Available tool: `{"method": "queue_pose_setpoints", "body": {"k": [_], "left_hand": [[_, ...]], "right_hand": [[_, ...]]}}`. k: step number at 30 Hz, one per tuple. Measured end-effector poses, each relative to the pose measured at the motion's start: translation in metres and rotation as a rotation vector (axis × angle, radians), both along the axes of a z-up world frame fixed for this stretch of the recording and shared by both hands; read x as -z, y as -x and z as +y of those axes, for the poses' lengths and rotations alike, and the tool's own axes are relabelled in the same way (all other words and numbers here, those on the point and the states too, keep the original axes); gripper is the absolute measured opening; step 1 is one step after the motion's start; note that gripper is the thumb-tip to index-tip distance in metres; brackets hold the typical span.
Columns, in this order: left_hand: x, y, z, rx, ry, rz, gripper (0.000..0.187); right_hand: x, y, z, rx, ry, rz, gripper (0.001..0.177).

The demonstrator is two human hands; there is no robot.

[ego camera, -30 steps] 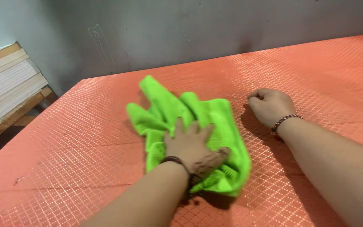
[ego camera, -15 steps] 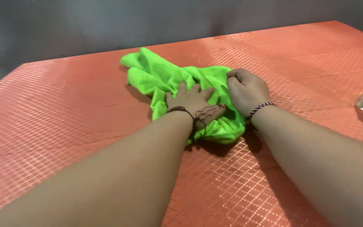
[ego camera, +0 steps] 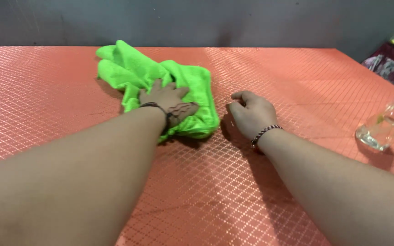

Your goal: Wiping a table with a green microfiber cloth.

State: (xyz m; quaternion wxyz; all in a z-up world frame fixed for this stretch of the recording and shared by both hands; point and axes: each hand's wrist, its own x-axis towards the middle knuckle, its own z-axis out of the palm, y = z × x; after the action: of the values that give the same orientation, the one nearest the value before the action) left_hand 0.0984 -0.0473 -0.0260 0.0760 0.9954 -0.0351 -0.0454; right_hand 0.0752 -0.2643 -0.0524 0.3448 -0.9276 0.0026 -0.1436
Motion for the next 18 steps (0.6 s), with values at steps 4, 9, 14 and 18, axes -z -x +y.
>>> {"method": "queue_pose_setpoints", "body": {"k": [4,9,14,18], "left_hand": [[-0.001,-0.001,0.049,-0.089,-0.006,-0.009,0.077],[0.007,0.012,0.090,-0.266,-0.020,-0.086,0.073],[0.000,0.043,0.093,-0.409,-0.033,-0.098,0.068],[-0.002,0.067,0.089,-0.475,-0.019,-0.085,0.067]], "right_hand": [[-0.007,0.000,0.002,-0.017,0.089,-0.022,0.040],[-0.019,0.008,0.014,0.049,0.040,0.190,0.039],[-0.004,-0.004,0.003,0.018,0.128,0.091,0.033],[-0.001,-0.005,-0.001,0.001,0.157,0.085,0.030]]}}
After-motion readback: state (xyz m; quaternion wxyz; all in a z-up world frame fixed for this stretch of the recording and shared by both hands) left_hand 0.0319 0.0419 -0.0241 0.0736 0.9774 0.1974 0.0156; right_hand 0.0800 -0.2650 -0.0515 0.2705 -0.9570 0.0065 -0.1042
